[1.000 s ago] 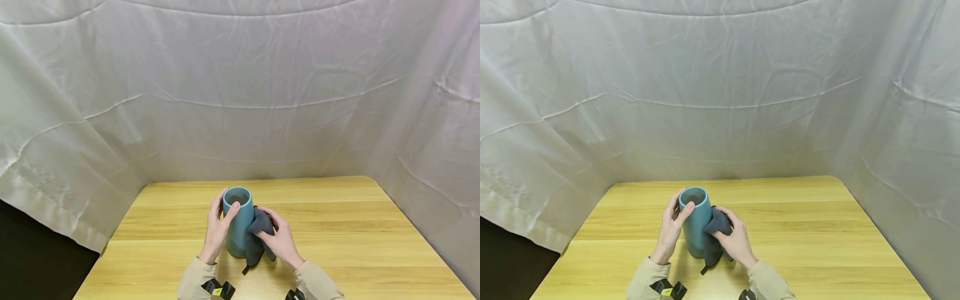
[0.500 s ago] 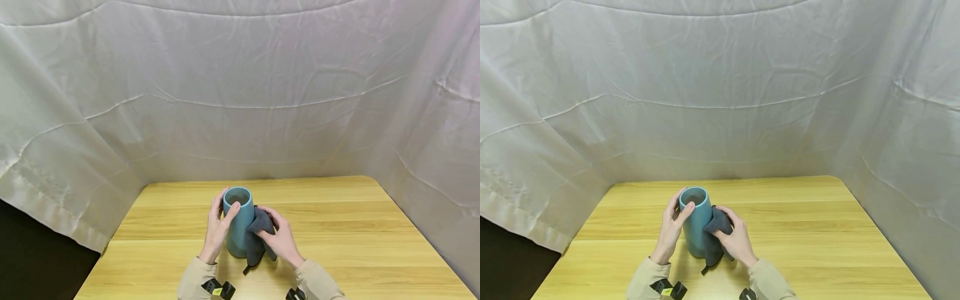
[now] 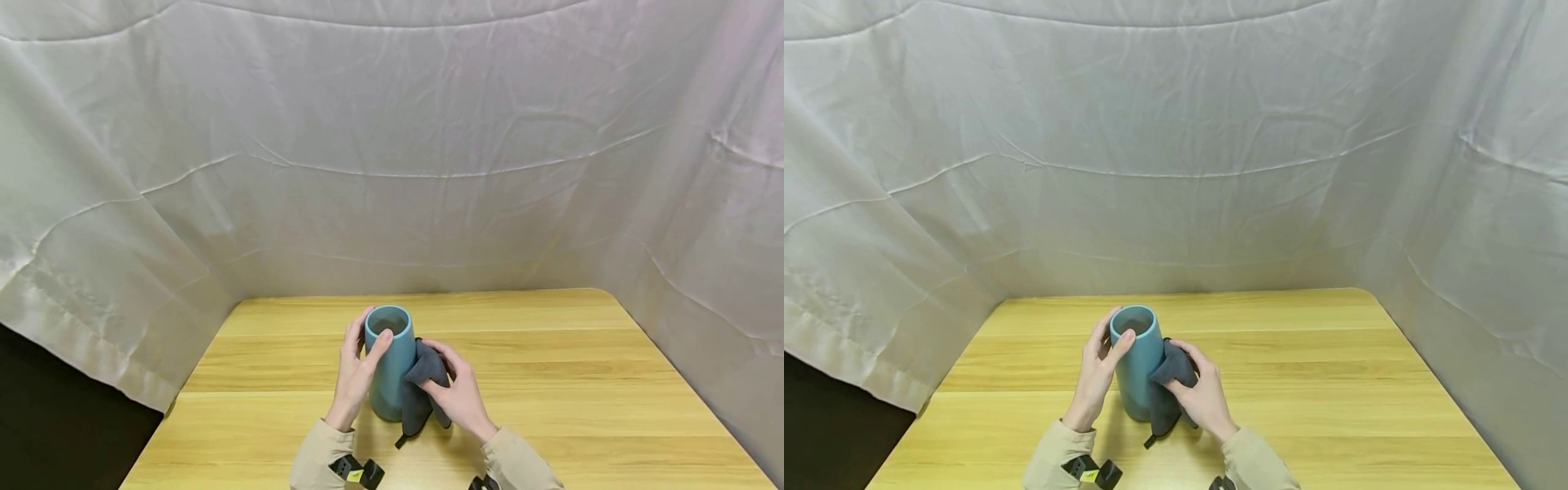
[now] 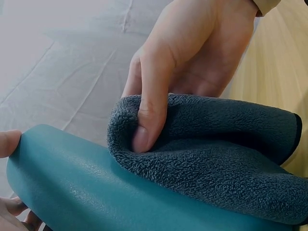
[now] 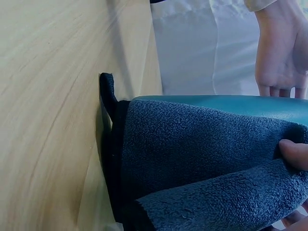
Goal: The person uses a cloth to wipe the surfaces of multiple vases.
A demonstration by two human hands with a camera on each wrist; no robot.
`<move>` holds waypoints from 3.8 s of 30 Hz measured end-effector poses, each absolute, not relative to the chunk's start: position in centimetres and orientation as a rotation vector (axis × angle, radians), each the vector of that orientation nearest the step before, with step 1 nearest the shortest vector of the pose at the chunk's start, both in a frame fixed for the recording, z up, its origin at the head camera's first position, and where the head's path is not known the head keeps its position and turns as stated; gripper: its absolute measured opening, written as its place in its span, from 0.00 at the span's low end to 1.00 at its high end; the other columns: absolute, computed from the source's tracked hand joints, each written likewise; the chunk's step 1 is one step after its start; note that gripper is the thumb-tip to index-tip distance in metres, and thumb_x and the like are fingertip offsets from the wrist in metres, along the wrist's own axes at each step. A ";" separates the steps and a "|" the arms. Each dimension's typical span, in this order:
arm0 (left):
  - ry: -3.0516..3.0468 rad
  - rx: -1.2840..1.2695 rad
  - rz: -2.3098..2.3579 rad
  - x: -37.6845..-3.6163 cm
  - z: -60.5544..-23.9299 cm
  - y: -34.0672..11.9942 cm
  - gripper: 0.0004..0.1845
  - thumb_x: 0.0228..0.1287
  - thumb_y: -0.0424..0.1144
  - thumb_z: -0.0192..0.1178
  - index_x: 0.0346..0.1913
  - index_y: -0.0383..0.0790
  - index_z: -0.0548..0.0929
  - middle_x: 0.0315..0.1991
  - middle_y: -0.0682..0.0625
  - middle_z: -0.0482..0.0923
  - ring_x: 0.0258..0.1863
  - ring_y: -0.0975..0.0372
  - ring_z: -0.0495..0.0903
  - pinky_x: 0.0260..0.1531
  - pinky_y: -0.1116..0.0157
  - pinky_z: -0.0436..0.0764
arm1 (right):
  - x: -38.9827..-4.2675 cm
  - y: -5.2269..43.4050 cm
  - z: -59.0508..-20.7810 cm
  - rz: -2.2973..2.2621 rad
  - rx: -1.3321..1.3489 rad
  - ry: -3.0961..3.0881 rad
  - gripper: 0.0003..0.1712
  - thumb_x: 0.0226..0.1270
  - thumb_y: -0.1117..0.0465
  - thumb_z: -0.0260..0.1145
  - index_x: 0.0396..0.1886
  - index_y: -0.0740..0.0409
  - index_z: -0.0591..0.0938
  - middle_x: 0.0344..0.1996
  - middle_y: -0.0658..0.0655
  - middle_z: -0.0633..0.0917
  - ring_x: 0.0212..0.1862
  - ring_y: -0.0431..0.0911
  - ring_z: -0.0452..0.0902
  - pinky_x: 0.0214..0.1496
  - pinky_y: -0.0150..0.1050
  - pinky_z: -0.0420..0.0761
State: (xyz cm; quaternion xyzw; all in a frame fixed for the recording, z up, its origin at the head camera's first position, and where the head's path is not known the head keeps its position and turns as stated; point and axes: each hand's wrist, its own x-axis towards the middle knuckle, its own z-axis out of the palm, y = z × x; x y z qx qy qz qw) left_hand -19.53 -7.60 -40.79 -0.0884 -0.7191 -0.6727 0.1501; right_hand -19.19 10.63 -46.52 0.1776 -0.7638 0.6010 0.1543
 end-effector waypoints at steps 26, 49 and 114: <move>-2.061 -0.245 -1.938 -19.5 -40.7 -7.6 0.29 0.67 0.40 0.64 0.71 0.47 0.72 0.62 0.42 0.71 0.66 0.51 0.72 0.71 0.46 0.64 | -19.2 10.7 -46.3 1.717 0.535 -2.176 0.31 0.57 0.68 0.76 0.63 0.54 0.80 0.56 0.61 0.85 0.49 0.35 0.82 0.55 0.35 0.82; -2.056 -0.260 -1.948 -19.5 -40.9 -7.6 0.29 0.67 0.40 0.63 0.71 0.47 0.72 0.62 0.42 0.71 0.67 0.51 0.72 0.70 0.48 0.65 | -19.7 10.6 -45.1 1.722 0.563 -2.125 0.32 0.58 0.68 0.75 0.63 0.53 0.79 0.57 0.61 0.85 0.52 0.35 0.81 0.57 0.36 0.83; -2.059 -0.260 -1.937 -19.6 -40.9 -7.6 0.29 0.68 0.39 0.63 0.71 0.44 0.72 0.62 0.41 0.71 0.65 0.50 0.72 0.71 0.47 0.64 | -19.6 11.0 -45.5 1.687 0.593 -2.165 0.33 0.57 0.68 0.76 0.64 0.54 0.79 0.56 0.60 0.85 0.52 0.36 0.82 0.57 0.36 0.83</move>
